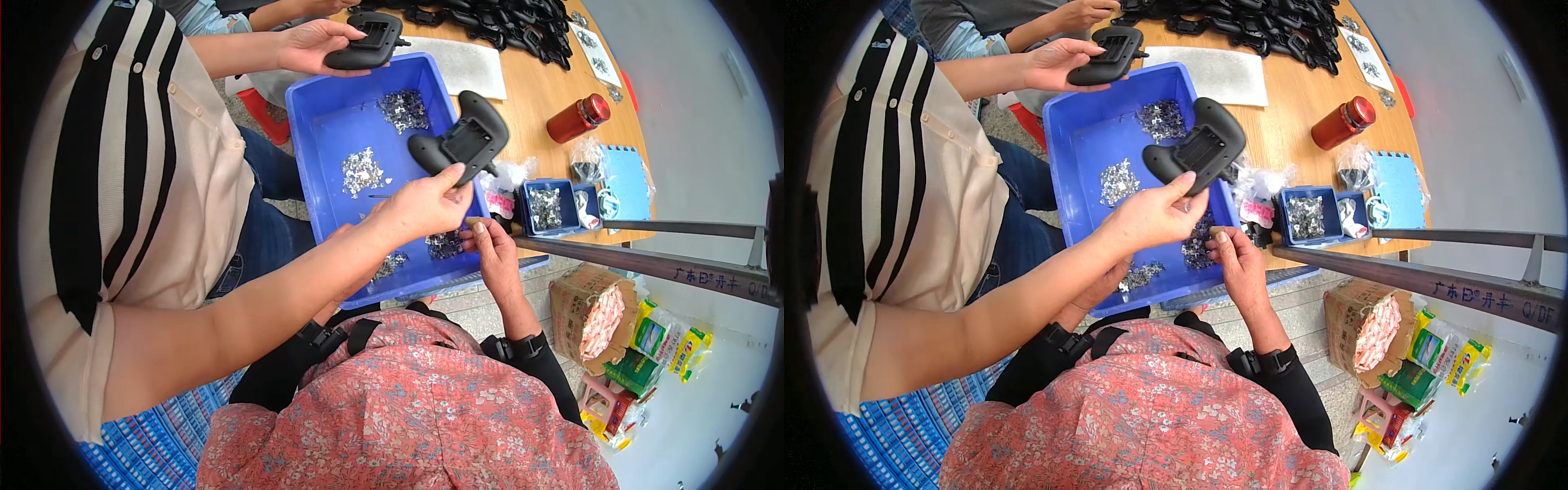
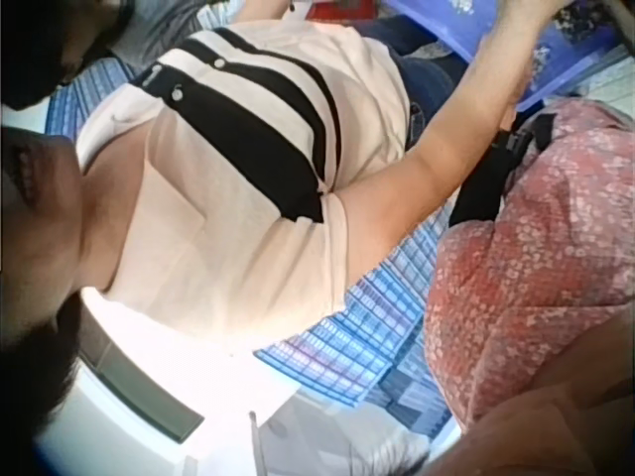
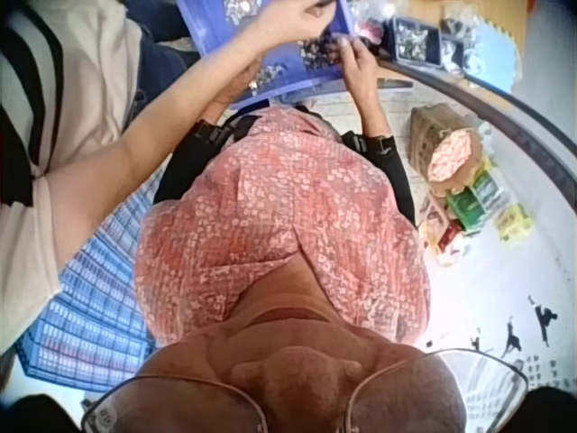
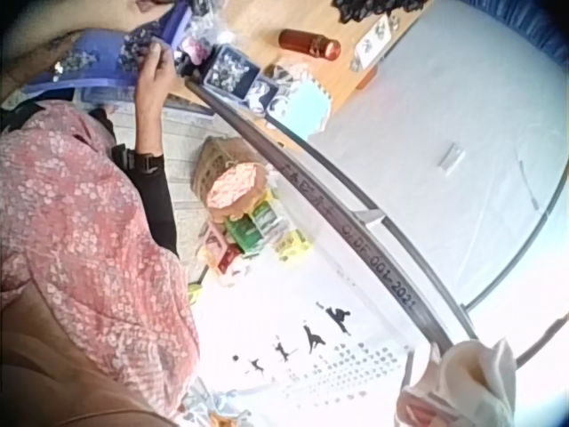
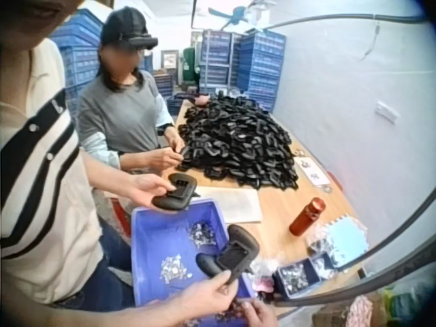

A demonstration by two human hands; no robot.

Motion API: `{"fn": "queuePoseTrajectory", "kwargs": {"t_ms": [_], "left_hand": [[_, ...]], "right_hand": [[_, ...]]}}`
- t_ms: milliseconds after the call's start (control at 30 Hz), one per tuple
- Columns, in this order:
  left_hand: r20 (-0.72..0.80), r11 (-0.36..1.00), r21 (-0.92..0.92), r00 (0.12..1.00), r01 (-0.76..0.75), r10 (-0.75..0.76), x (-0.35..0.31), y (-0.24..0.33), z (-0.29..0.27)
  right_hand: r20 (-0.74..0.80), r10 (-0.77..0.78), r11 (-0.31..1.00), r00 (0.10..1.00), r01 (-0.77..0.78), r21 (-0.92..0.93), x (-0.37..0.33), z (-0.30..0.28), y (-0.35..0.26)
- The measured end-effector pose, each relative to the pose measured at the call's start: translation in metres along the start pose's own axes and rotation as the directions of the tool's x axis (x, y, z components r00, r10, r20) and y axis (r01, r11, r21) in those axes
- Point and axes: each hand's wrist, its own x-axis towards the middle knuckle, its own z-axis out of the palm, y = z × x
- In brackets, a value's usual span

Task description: The recorder is assembling small black toy controllers by inserting internal components.

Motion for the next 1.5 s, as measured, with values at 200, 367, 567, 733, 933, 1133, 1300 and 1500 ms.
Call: {"fn": "queuePoseTrajectory", "kwargs": {"t_ms": [200,367,567,733,933,1133,1300,1500], "left_hand": [[0.295,0.348,-0.816,0.851,0.461,-0.435,-0.002,0.030,-0.031],[0.334,0.206,-0.863,0.827,0.461,-0.451,0.005,0.068,-0.039],[0.328,0.183,-0.890,0.864,0.418,-0.381,0.009,0.066,-0.044],[-0.025,0.697,-0.702,0.973,0.146,-0.229,-0.006,0.023,-0.033],[-0.201,0.919,-0.374,0.978,-0.127,0.054,-0.049,-0.025,-0.040],[-0.207,0.976,-0.111,0.965,-0.186,0.160,-0.091,-0.017,-0.046],[0.082,0.806,0.493,0.940,-0.326,0.330,-0.082,0.023,-0.076],[0.444,-0.575,0.794,0.834,-0.196,0.329,-0.041,0.026,-0.087]], "right_hand": [[0.026,0.027,0.997,0.999,-0.028,0.072,0.004,-0.003,-0.005],[0.107,0.042,0.848,0.993,-0.092,0.522,0.013,0.008,-0.033],[0.021,0.056,0.816,0.998,-0.058,0.575,0.035,0.009,-0.039],[0.024,-0.023,0.830,0.999,0.005,0.558,0.035,0.014,-0.047],[0.039,0.001,0.777,0.999,-0.025,0.629,-0.010,-0.011,-0.047],[0.420,-0.051,0.837,0.906,-0.190,0.513,-0.025,-0.037,-0.035],[0.415,0.165,0.943,0.895,-0.267,0.199,-0.028,-0.029,-0.035],[0.452,0.227,0.888,0.862,-0.374,0.267,-0.047,-0.020,-0.010]]}}
